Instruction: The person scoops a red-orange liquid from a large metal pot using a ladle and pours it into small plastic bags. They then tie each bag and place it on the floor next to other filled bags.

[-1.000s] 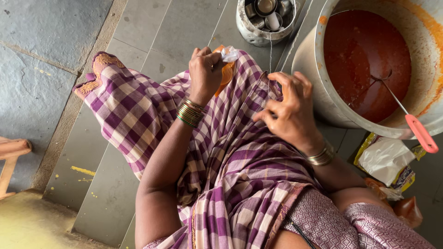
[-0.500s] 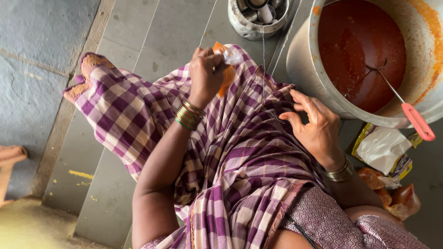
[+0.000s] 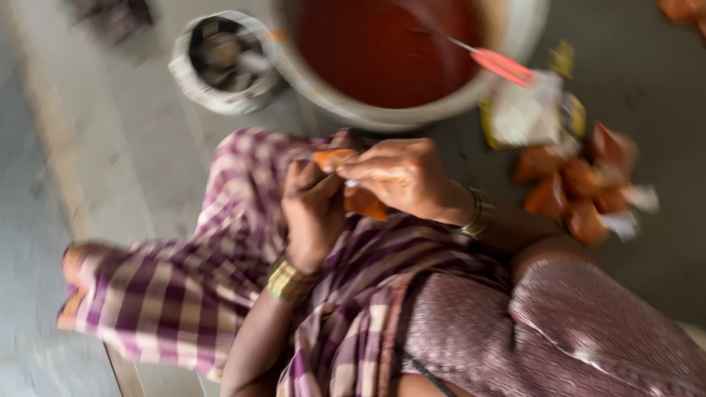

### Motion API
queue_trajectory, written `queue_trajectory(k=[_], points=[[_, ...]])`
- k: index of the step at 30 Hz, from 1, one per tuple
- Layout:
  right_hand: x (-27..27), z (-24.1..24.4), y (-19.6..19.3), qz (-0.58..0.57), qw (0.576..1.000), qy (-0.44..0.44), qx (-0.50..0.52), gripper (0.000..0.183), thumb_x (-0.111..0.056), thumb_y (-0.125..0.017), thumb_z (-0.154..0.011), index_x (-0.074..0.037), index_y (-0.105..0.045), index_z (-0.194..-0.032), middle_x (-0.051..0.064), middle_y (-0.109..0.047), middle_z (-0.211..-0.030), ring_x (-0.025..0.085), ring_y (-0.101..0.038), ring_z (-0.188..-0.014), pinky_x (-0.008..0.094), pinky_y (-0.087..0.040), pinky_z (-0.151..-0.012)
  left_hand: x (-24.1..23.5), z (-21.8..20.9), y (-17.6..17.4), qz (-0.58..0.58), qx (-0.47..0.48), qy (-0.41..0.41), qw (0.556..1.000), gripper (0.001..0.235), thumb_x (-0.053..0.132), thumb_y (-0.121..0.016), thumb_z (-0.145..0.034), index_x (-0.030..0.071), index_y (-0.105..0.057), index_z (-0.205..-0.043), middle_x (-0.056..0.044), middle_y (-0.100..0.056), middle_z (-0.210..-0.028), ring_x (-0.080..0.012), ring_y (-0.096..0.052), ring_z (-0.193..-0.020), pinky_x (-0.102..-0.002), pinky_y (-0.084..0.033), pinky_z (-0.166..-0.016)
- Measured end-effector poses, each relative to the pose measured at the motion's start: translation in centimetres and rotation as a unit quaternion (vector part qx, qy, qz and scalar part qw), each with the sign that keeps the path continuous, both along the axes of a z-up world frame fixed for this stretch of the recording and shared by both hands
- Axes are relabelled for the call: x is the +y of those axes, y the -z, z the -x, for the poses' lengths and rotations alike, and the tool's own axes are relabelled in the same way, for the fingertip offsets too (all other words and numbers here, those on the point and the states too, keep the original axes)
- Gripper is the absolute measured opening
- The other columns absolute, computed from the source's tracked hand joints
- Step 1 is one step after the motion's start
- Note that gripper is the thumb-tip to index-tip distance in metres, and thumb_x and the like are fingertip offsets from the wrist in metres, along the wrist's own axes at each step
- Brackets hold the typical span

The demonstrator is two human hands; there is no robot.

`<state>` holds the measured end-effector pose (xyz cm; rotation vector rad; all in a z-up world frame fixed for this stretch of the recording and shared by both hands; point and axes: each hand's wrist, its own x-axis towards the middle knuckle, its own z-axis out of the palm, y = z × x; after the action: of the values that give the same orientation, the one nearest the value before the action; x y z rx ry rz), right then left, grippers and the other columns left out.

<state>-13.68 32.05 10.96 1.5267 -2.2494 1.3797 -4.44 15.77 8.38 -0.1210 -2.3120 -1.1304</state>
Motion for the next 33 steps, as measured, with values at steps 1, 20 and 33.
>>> queue_trajectory(k=[1, 20, 33], points=[[1.2, 0.1, -0.2, 0.001, 1.000, 0.006, 0.003, 0.022, -0.001, -0.084, -0.086, -0.006, -0.076, -0.107, 0.008, -0.077, -0.103, 0.020, -0.077, -0.092, 0.030, -0.064, -0.080, 0.3, 0.3, 0.1, 0.014, -0.025, 0.028, 0.999, 0.030, -0.002, -0.078, -0.077, 0.006, -0.078, -0.106, -0.010, -0.067, -0.097, -0.0312, -0.061, -0.095, -0.042, -0.049, -0.084], [37.7, 0.1, -3.5, -0.324, 0.746, 0.552, 0.185, 0.014, -0.006, -0.093, -0.072, -0.003, -0.080, -0.072, 0.010, -0.071, -0.062, 0.022, -0.065, -0.052, 0.044, -0.050, -0.071, -24.1, 2.8, 15.9, -0.263, -0.138, -0.279, 0.913, 0.036, -0.017, -0.057, -0.091, 0.004, -0.081, -0.108, -0.006, -0.079, -0.100, -0.0075, -0.076, -0.086, -0.014, -0.060, -0.074], [57.6, 1.9, 16.3, -0.231, 0.473, 0.835, -0.163, 0.013, -0.012, -0.089, -0.074, -0.007, -0.077, -0.074, 0.010, -0.073, -0.071, 0.026, -0.070, -0.066, 0.040, -0.058, -0.062, -25.3, 2.4, 19.1, -0.293, -0.212, -0.359, 0.860, 0.011, 0.003, -0.073, -0.101, 0.006, -0.081, -0.107, 0.001, -0.073, -0.083, 0.0021, -0.048, -0.053, -0.016, -0.030, -0.046]])
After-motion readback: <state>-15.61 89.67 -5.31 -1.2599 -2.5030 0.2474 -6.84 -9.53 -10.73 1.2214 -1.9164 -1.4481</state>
